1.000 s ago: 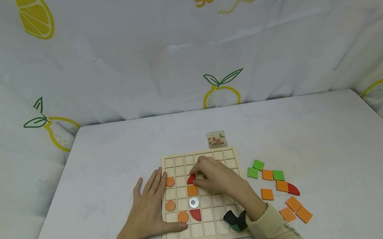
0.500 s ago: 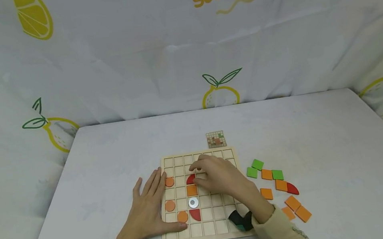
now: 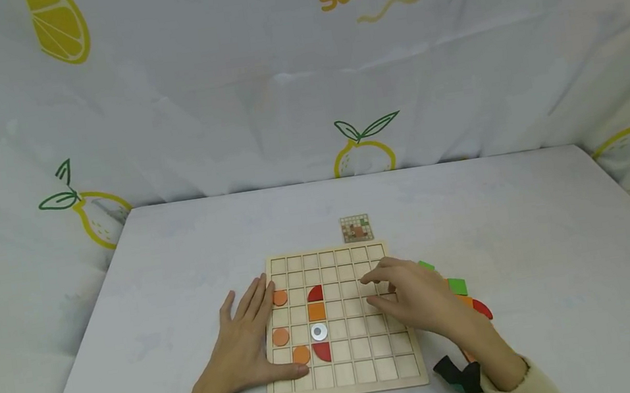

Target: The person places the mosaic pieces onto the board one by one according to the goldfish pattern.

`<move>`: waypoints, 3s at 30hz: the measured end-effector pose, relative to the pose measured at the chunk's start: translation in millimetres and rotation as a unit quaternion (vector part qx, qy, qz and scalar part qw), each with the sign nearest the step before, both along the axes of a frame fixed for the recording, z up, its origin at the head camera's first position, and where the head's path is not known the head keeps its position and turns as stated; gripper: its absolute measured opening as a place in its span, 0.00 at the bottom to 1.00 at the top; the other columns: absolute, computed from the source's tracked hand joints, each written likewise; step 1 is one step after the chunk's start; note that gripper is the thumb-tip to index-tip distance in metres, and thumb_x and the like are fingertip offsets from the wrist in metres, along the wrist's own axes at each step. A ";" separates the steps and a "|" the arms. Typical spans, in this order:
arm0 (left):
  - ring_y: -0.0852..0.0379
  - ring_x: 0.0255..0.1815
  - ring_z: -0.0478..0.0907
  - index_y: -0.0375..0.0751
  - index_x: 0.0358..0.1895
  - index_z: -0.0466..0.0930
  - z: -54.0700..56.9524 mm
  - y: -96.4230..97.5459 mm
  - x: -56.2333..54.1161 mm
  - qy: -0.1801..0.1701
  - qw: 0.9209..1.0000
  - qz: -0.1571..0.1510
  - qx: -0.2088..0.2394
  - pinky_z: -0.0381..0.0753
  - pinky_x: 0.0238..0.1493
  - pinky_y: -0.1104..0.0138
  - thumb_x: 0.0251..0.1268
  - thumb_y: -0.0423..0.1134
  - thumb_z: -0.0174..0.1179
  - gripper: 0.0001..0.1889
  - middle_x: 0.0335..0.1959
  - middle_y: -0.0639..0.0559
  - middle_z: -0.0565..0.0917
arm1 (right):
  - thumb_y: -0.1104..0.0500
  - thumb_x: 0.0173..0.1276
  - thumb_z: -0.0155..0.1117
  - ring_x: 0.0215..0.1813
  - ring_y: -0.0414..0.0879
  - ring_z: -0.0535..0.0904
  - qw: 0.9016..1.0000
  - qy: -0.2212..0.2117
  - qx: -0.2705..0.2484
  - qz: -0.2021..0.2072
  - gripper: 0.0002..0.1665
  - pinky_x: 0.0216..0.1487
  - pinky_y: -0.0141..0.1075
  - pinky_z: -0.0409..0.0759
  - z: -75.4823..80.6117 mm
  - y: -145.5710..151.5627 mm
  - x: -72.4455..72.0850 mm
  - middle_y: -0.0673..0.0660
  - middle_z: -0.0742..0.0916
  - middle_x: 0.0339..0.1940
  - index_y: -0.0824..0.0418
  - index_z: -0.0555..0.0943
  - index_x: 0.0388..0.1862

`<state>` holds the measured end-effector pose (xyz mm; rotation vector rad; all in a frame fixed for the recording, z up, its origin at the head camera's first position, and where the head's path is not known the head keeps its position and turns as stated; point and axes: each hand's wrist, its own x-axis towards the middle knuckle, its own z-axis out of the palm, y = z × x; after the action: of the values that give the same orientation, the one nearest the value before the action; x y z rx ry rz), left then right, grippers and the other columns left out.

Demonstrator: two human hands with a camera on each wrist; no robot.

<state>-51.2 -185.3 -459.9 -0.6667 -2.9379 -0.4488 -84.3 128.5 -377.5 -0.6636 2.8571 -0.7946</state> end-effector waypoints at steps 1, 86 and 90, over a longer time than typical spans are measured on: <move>0.45 0.85 0.53 0.34 0.81 0.53 0.2 -0.1 -0.2 0.001 1.000 0.000 0.000 0.43 0.78 0.37 0.34 0.86 0.63 0.75 0.84 0.41 0.55 | 0.57 0.63 0.75 0.36 0.38 0.82 1.000 0.005 0.006 -0.005 0.13 0.31 0.27 0.75 0.7 4.6 1.9 0.48 0.89 0.43 0.54 0.89 0.47; 0.46 0.84 0.55 0.37 0.82 0.51 1.1 3.6 0.0 -0.011 1.000 0.024 -0.004 0.43 0.78 0.36 0.28 0.88 0.63 0.78 0.84 0.45 0.54 | 0.58 0.55 0.81 0.29 0.37 0.70 0.998 -0.060 0.036 0.001 0.18 0.26 0.28 0.69 15.2 48.6 8.6 0.44 0.82 0.30 0.58 0.91 0.46; 0.45 0.84 0.55 0.36 0.82 0.52 0.2 3.2 0.3 -0.004 1.000 0.021 0.001 0.43 0.77 0.36 0.29 0.89 0.62 0.78 0.84 0.44 0.55 | 0.58 0.56 0.80 0.29 0.37 0.71 0.998 -0.058 0.017 0.020 0.17 0.28 0.28 0.70 19.2 43.1 5.5 0.44 0.83 0.32 0.58 0.91 0.46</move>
<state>-50.8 -182.1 -459.8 -0.6033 -2.9532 -0.4505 -78.8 171.6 -358.3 -0.6462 2.7389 -0.7511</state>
